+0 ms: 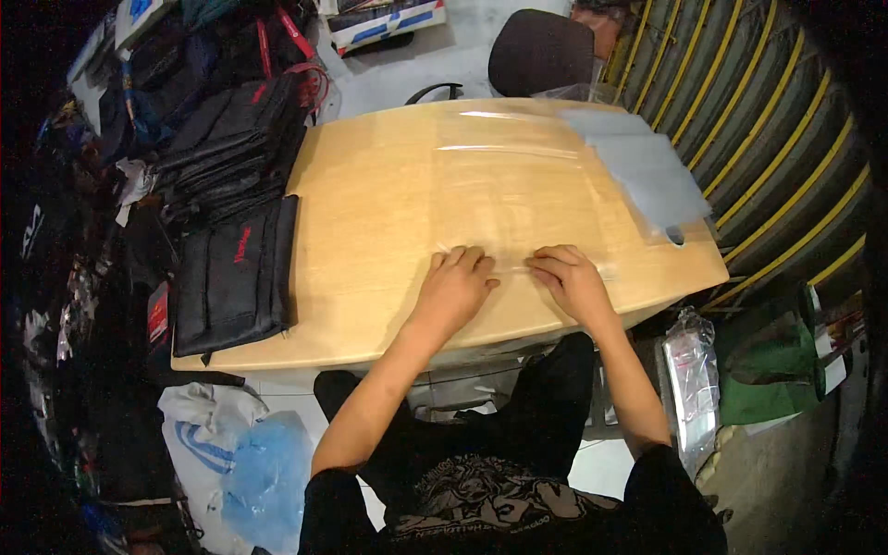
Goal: The person opens plastic sleeves by sliding their arms inside, inserts black bags into each sleeve by hand, and tosses the packaged bags onto a pile on the floor.
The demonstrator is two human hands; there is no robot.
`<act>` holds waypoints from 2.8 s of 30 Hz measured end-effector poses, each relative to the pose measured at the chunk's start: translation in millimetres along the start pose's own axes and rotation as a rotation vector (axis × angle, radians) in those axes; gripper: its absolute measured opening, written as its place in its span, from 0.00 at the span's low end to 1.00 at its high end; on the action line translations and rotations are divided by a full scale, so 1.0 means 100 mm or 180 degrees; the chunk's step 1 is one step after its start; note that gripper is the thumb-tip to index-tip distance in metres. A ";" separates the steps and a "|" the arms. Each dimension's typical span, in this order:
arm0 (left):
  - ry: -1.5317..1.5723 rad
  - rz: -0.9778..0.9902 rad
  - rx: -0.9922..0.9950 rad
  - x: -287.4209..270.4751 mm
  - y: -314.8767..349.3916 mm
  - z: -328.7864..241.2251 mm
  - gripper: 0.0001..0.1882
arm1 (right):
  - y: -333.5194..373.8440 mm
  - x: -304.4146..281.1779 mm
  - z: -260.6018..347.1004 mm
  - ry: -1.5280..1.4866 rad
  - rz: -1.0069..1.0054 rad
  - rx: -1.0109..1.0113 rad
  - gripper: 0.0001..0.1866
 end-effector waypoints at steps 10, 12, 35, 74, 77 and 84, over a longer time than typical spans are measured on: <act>-0.0384 -0.0422 -0.1087 -0.28 0.40 0.31 0.05 | -0.21 0.15 0.51 0.0085 -0.0279 -0.0826 0.07; -0.0497 -0.0288 -0.1253 -0.40 0.37 0.33 0.08 | -0.24 0.15 0.61 0.0017 -0.0485 -0.0981 0.07; 0.1648 -0.0509 -0.2149 -0.68 -0.10 1.05 0.08 | -0.24 0.10 0.82 0.1235 -0.0056 -0.2214 0.23; 0.0175 -0.0685 0.2079 -1.25 0.60 -1.88 0.11 | -2.18 0.78 -0.71 -0.0871 -0.0490 0.1222 0.25; 0.0142 -0.0605 0.1975 -1.34 0.74 -1.84 0.12 | -2.13 0.81 -0.63 -0.2279 -0.0080 0.2148 0.31; -0.0588 -0.0308 0.1470 -1.60 0.96 -1.62 0.15 | -2.04 0.22 -0.86 -0.3684 -0.2926 0.2146 0.44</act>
Point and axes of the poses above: each hand's wrist, its own y-axis away from the middle knuckle, its own x-axis out of the palm, z = x × y, the point moved 6 cm from there along -y, towards the middle knuckle, and after that the axes turned 2 degrees about -x, right-handed, at the moved point
